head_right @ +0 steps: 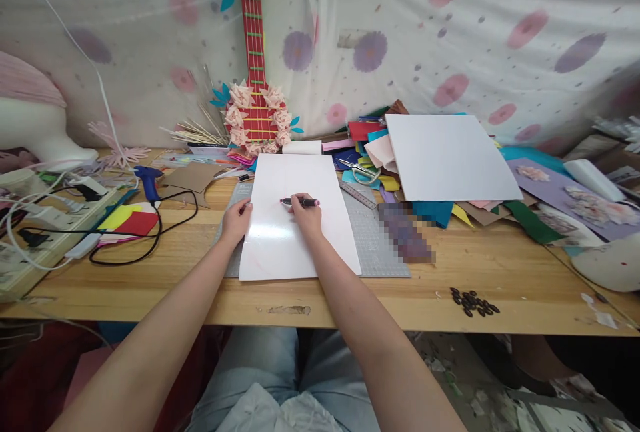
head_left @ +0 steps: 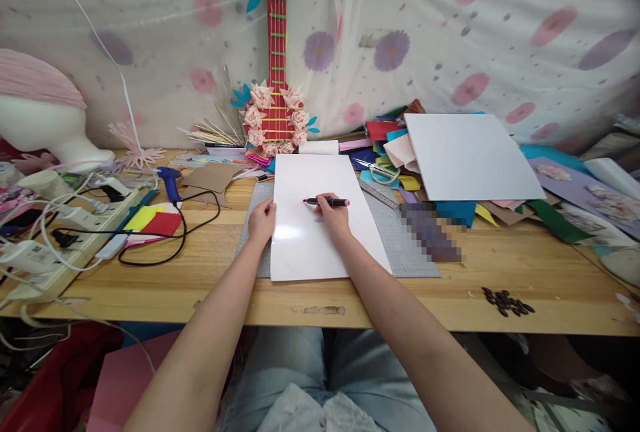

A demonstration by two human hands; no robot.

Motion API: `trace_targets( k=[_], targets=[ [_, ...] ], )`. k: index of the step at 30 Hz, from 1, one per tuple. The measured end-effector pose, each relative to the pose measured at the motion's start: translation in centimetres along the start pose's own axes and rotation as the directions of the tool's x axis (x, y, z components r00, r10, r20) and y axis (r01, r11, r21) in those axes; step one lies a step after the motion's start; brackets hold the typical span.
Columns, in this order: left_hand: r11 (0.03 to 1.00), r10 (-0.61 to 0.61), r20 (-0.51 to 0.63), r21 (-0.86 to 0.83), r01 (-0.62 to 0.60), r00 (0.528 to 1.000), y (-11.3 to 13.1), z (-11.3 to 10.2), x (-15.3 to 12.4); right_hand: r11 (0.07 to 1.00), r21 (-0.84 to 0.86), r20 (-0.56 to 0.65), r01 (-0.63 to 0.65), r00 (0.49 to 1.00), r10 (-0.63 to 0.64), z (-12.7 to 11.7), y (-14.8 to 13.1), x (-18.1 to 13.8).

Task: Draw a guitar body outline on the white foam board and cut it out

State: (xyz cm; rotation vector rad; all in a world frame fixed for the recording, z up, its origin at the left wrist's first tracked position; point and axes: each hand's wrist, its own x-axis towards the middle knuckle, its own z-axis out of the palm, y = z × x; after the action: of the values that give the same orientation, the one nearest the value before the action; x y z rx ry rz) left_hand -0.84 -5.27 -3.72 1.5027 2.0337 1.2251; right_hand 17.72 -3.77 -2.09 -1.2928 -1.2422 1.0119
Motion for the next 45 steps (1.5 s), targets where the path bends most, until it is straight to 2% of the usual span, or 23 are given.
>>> trace_targets(
  k=[7,15,20,24,31,38,45],
  targets=[
    [0.999,0.023,-0.030,-0.027,-0.024,0.999,-0.51,0.25,0.19,0.999,0.051,-0.021,-0.012,1.000,0.013,0.11,-0.56,-0.15],
    [0.997,0.044,-0.055,-0.058,-0.047,0.998,-0.90,0.60,0.43,0.999,-0.036,0.046,0.021,0.999,-0.020,-0.04,-0.25,-0.08],
    [0.998,0.047,-0.045,-0.049,-0.049,0.998,-0.81,0.56,0.42,1.000,0.008,-0.012,0.010,1.000,-0.010,0.02,-0.47,-0.02],
    [0.998,0.039,-0.046,-0.038,-0.041,0.998,-0.75,0.53,0.44,1.000,-0.012,-0.006,0.013,1.000,-0.013,0.10,-0.41,-0.11],
    [0.999,0.030,-0.045,-0.007,-0.031,0.999,-0.57,0.42,0.39,0.994,-0.033,0.143,0.105,0.985,-0.100,0.32,0.05,-0.40],
    [0.999,0.035,-0.029,-0.015,-0.035,0.999,-0.21,0.20,0.20,0.996,-0.076,0.033,0.043,0.999,-0.041,0.20,-0.13,-0.45],
    [1.000,0.019,-0.033,-0.011,-0.019,0.999,-0.13,0.20,0.18,0.988,-0.043,0.192,0.150,0.972,-0.139,0.46,-0.15,-0.82]
  ],
)
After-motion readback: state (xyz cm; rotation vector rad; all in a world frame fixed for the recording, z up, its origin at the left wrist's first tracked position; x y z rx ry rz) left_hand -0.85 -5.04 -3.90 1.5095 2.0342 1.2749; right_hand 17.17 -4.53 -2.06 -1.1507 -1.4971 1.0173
